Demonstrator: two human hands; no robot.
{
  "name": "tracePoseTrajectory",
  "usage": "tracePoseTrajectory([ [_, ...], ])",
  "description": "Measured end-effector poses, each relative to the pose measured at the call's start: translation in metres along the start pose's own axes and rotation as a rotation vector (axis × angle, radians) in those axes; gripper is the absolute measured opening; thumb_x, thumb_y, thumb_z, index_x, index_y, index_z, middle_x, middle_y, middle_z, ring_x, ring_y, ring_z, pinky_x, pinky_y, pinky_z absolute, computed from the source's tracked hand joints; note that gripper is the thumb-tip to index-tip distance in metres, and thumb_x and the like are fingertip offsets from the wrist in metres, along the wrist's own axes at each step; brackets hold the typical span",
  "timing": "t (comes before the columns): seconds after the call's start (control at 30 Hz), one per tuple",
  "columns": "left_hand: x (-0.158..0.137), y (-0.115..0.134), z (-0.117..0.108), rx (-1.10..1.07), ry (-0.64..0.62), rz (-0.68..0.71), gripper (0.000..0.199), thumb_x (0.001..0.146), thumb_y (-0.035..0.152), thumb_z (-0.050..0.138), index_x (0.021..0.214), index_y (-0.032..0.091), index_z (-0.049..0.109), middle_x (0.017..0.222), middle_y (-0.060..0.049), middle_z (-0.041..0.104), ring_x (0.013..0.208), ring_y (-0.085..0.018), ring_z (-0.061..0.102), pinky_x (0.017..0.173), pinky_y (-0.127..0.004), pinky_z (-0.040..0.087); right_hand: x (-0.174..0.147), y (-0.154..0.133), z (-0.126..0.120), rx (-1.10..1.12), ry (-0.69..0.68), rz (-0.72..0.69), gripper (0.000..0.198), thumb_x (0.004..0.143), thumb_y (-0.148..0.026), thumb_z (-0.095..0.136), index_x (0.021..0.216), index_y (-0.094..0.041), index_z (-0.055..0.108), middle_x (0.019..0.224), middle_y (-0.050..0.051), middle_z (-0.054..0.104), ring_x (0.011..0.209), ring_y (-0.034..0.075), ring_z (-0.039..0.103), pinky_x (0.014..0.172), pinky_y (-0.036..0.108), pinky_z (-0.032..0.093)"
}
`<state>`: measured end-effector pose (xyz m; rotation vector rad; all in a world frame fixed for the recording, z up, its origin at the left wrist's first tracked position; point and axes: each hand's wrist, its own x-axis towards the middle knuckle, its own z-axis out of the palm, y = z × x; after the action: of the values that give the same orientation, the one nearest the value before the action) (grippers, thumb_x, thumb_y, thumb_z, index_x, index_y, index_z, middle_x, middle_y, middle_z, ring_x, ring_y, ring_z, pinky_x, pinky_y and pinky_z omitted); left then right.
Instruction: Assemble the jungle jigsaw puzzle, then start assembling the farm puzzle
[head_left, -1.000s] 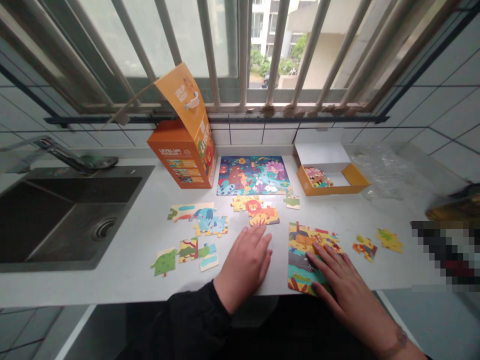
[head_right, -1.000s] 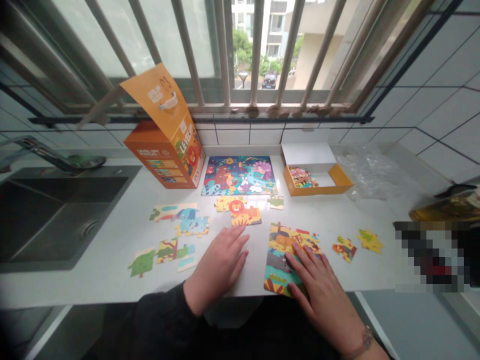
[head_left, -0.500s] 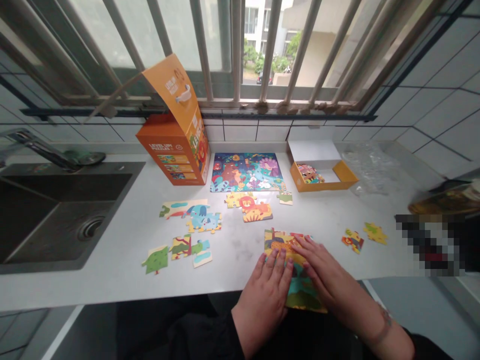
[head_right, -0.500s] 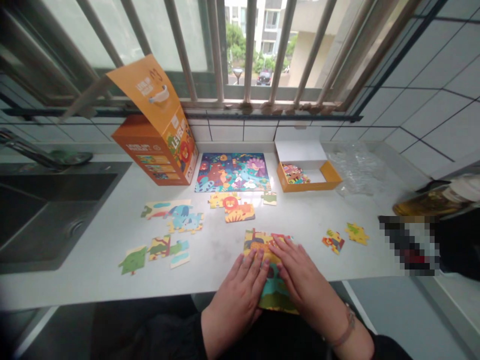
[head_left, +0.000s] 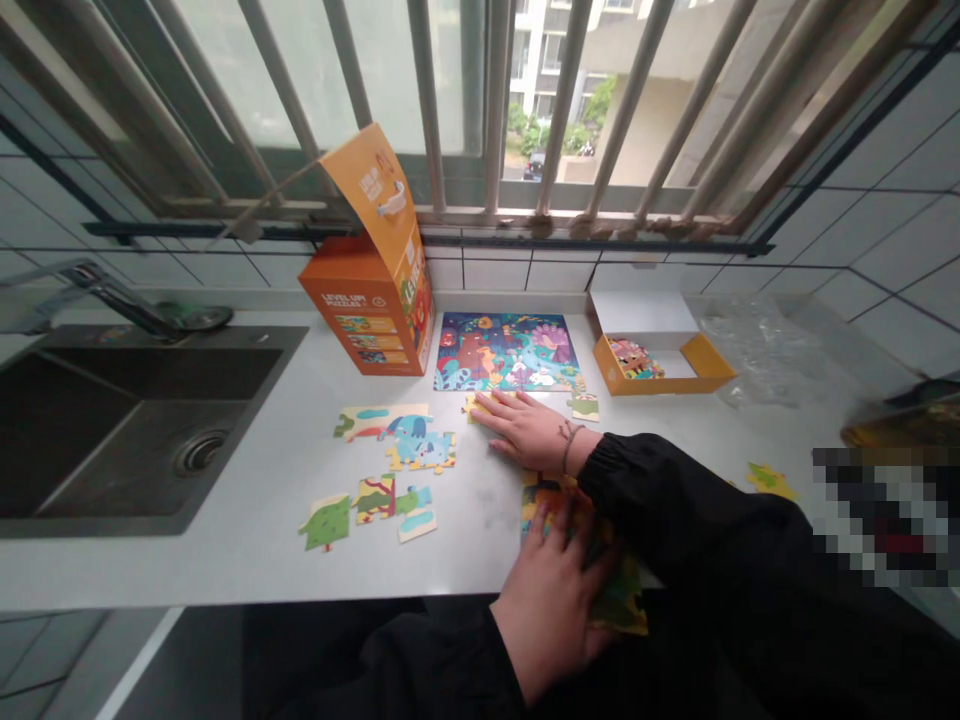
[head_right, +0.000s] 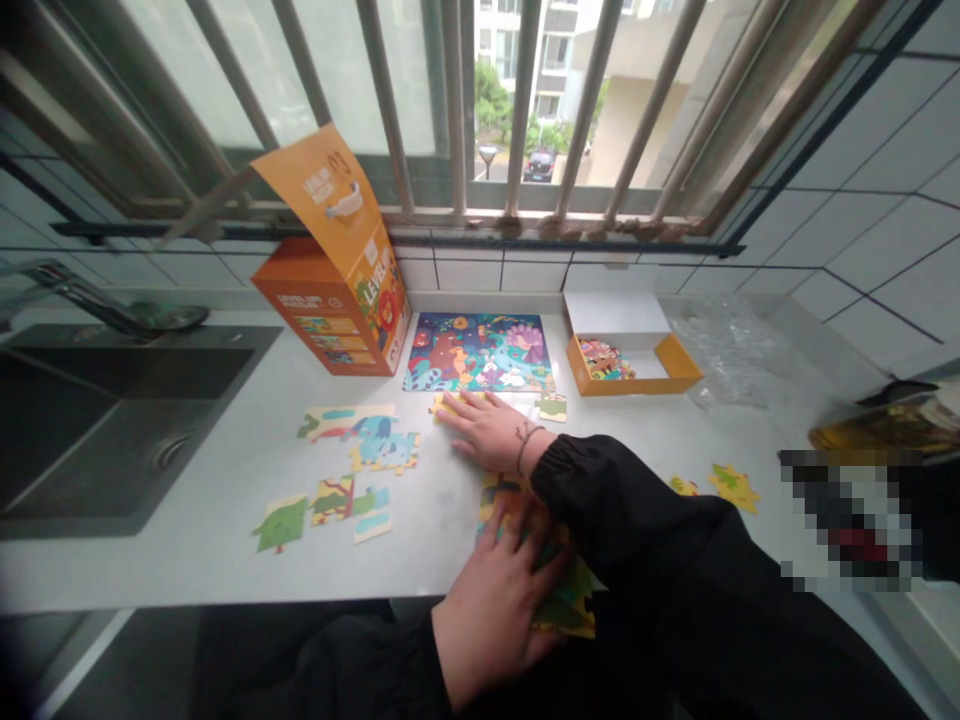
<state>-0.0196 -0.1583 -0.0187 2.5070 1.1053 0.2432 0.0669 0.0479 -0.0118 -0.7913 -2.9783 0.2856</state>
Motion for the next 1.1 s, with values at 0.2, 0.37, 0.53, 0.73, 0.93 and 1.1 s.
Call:
tracePoseTrajectory([
  [0.2,-0.037,-0.03,-0.005,0.055,0.002,-0.068,0.095,0.098,0.076,0.061,0.177,0.036,0.027,0.186,-0.013,0.02,0.169,-0.048,0.018,0.134,-0.071,0.012,-0.03,0.015,0.005,0.023,0.014,-0.022,0.064,0.114,-0.036,0.047,0.176,-0.026,0.032,0.184,0.01,0.025,0.169,0.038,0.026,0.133,0.065,0.029],
  [0.37,-0.063,-0.048,-0.024,0.067,-0.052,-0.127,0.102,0.094,0.07,0.073,0.178,0.038,0.024,0.186,-0.012,0.021,0.168,-0.049,0.021,0.132,-0.074,0.019,-0.053,0.024,0.005,0.025,0.007,0.024,0.065,0.114,-0.034,0.048,0.176,-0.028,0.031,0.184,0.01,0.026,0.17,0.036,0.026,0.133,0.066,0.028],
  [0.53,-0.072,-0.054,-0.042,0.091,-0.113,-0.212,0.104,0.089,0.059,0.084,0.176,0.039,0.03,0.185,-0.012,0.025,0.168,-0.049,0.023,0.132,-0.074,0.023,-0.077,0.026,0.01,0.027,0.014,0.086,0.066,0.114,-0.033,0.047,0.177,-0.031,0.028,0.184,0.008,0.026,0.17,0.036,0.024,0.133,0.068,0.028],
  [0.73,-0.065,-0.062,-0.049,0.116,-0.108,-0.236,0.103,0.088,0.058,0.087,0.174,0.038,0.035,0.184,-0.013,0.027,0.168,-0.05,0.023,0.131,-0.075,0.024,-0.127,0.012,0.016,0.0,0.053,0.18,0.066,0.114,-0.031,0.048,0.177,-0.033,0.028,0.183,0.008,0.029,0.169,0.035,0.028,0.132,0.066,0.032],
  [0.93,-0.047,-0.077,-0.047,0.143,-0.044,-0.175,0.105,0.086,0.075,0.081,0.174,0.037,0.037,0.183,-0.015,0.028,0.166,-0.05,0.027,0.132,-0.074,0.021,-0.179,-0.025,0.026,0.012,0.046,0.284,0.069,0.114,-0.031,0.047,0.178,-0.035,0.022,0.183,0.006,0.026,0.17,0.034,0.026,0.131,0.067,0.034],
  [1.1,-0.028,-0.087,-0.043,0.164,0.0,-0.165,0.091,0.097,0.068,0.071,0.173,0.03,0.039,0.182,-0.014,0.031,0.168,-0.047,0.025,0.135,-0.071,0.019,-0.19,-0.054,0.033,0.045,0.09,0.339,0.069,0.114,-0.033,0.048,0.178,-0.034,0.024,0.182,0.007,0.031,0.169,0.033,0.029,0.133,0.065,0.032],
])
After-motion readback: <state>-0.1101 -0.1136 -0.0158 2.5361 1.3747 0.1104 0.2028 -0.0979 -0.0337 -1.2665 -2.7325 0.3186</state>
